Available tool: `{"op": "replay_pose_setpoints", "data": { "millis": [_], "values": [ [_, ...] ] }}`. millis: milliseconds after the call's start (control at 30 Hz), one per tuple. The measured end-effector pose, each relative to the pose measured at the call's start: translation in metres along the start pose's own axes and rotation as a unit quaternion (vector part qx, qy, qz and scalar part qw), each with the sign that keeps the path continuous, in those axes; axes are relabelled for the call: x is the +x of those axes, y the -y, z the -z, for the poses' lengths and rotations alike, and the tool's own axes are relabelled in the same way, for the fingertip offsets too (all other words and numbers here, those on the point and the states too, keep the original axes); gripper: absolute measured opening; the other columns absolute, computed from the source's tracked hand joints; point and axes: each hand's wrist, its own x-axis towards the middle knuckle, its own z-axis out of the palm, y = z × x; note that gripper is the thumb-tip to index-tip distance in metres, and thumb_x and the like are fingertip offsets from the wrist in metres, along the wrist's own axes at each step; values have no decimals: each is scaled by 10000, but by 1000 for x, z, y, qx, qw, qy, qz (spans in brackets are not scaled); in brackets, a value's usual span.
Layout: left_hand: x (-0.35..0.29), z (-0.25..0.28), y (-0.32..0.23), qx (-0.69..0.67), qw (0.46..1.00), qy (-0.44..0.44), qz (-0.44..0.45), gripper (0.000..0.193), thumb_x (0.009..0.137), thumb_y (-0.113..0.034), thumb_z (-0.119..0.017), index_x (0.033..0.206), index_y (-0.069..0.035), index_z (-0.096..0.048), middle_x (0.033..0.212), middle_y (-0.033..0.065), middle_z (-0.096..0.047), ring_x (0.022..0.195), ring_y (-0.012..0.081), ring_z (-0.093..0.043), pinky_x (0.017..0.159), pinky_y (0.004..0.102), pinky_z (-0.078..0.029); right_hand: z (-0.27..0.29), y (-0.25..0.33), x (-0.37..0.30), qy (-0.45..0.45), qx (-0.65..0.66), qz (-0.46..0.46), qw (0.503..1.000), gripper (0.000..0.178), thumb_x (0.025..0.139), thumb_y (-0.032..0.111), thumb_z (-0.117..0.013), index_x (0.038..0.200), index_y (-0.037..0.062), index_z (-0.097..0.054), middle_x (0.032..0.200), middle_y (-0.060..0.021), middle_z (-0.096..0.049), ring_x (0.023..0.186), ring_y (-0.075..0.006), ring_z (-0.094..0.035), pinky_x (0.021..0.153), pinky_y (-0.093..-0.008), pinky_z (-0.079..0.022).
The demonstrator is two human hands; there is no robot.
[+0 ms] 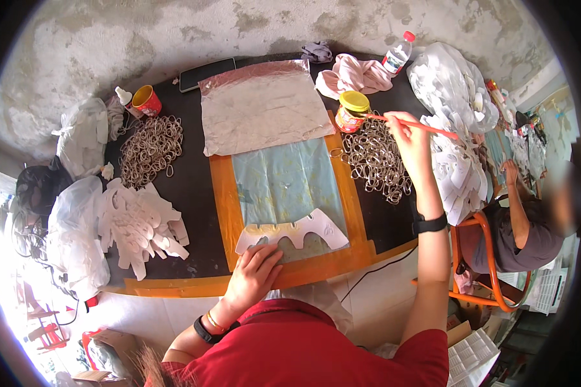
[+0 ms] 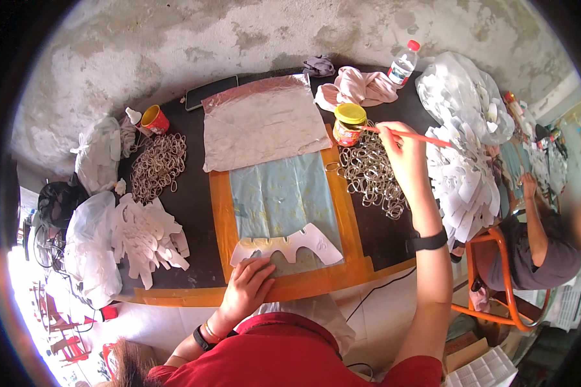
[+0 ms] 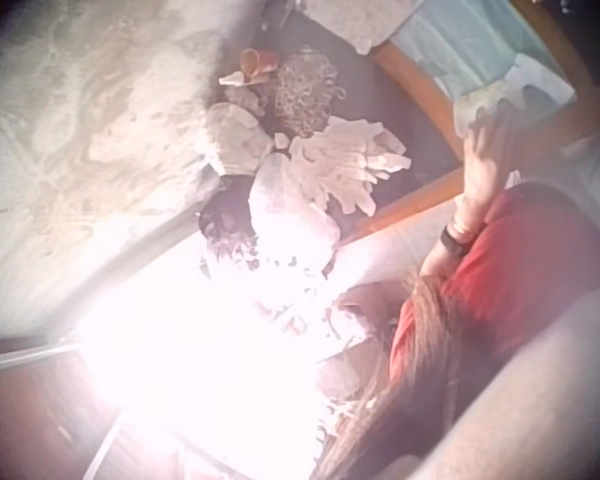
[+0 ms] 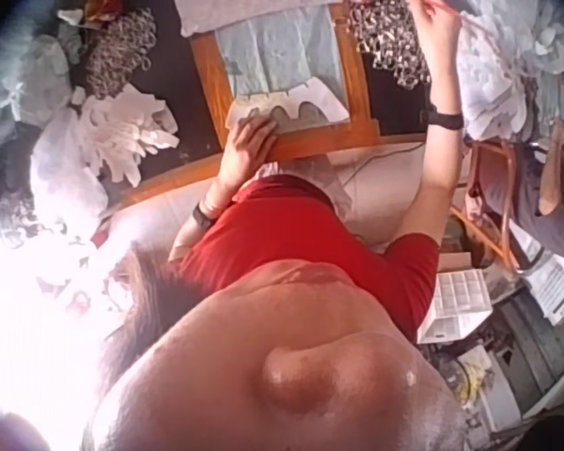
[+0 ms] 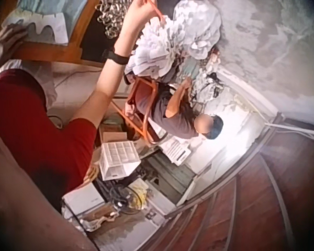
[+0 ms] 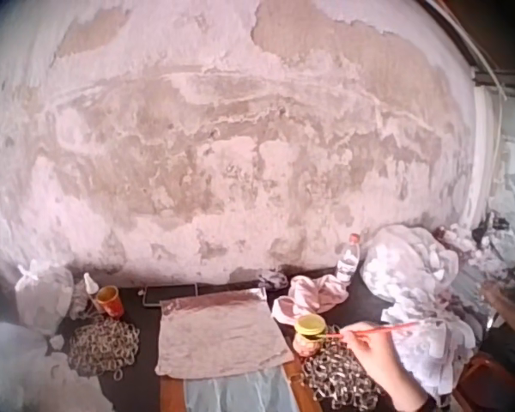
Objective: Applying adhesive to shoe component pieces using a paintbrush.
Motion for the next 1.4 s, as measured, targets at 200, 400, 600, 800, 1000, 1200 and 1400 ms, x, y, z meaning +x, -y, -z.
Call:
{"op": "replay_pose_setpoints", "data": {
  "millis": [200, 400, 600, 800, 1000, 1200, 1400],
  "values": [
    [-2, -2, 1, 10, 1000, -2, -8, 310, 764, -101, -668, 1061, -37, -605, 1106, 78, -564, 1026, 252, -534, 814, 377, -456, -1, -16, 3, -38, 79, -56, 995, 183, 904, 119, -567, 983, -35, -628, 782, -61, -648, 701, -85, -591, 658, -209, -481],
    [2, -1, 2, 2, 1000, -1, 2, 293, 751, -81, -675, 1032, -23, -616, 1094, 111, -571, 1015, 293, -536, 873, 391, -449, 19, -21, -7, -116, 213, -132, 961, 224, 916, 185, -553, 929, -34, -597, 776, -99, -648, 654, -109, -584, 657, -241, -488],
    [3, -2, 4, 12, 1000, -2, -7, 295, 767, -95, -667, 1050, -40, -607, 1108, 77, -563, 1024, 253, -535, 805, 377, -458, 21, -37, -16, -145, 313, -188, 920, 201, 915, 192, -555, 904, -8, -571, 768, -110, -638, 662, -142, -600, 677, -266, -508],
    [-4, -3, -1, 18, 1000, -7, -10, 292, 766, -91, -663, 1048, -38, -607, 1104, 79, -564, 1021, 255, -535, 815, 375, -455, 19, -49, -40, -100, 495, -261, 823, 199, 899, 179, -575, 974, -5, -571, 900, -125, -630, 838, -173, -617, 838, -337, -521],
    [-7, -4, -3, 15, 1000, -3, -4, 296, 760, -84, -664, 1047, -38, -606, 1097, 87, -564, 1014, 262, -537, 818, 376, -453, 19, -51, -51, -47, 768, -272, 578, 154, 844, 19, -544, 973, -66, -543, 902, -144, -608, 802, -169, -584, 907, -372, -462],
    [-3, -7, 6, 22, 1000, -12, 5, 312, 754, -81, -660, 1056, -36, -597, 1104, 90, -557, 992, 261, -539, 813, 378, -462, 48, -1, -43, -9, 730, -152, 666, 219, 807, -26, -550, 1007, -86, -486, 886, -95, -519, 823, -176, -517, 921, -377, -406],
    [5, -13, 11, -3, 1000, -10, 4, 329, 725, -62, -684, 1044, -34, -608, 1110, 96, -568, 1014, 278, -540, 842, 379, -461, 33, 47, -145, -144, 512, -154, 833, 263, 882, 125, -464, 1052, -65, -531, 975, -181, -588, 907, -236, -559, 947, -426, -402]
  ]
}}
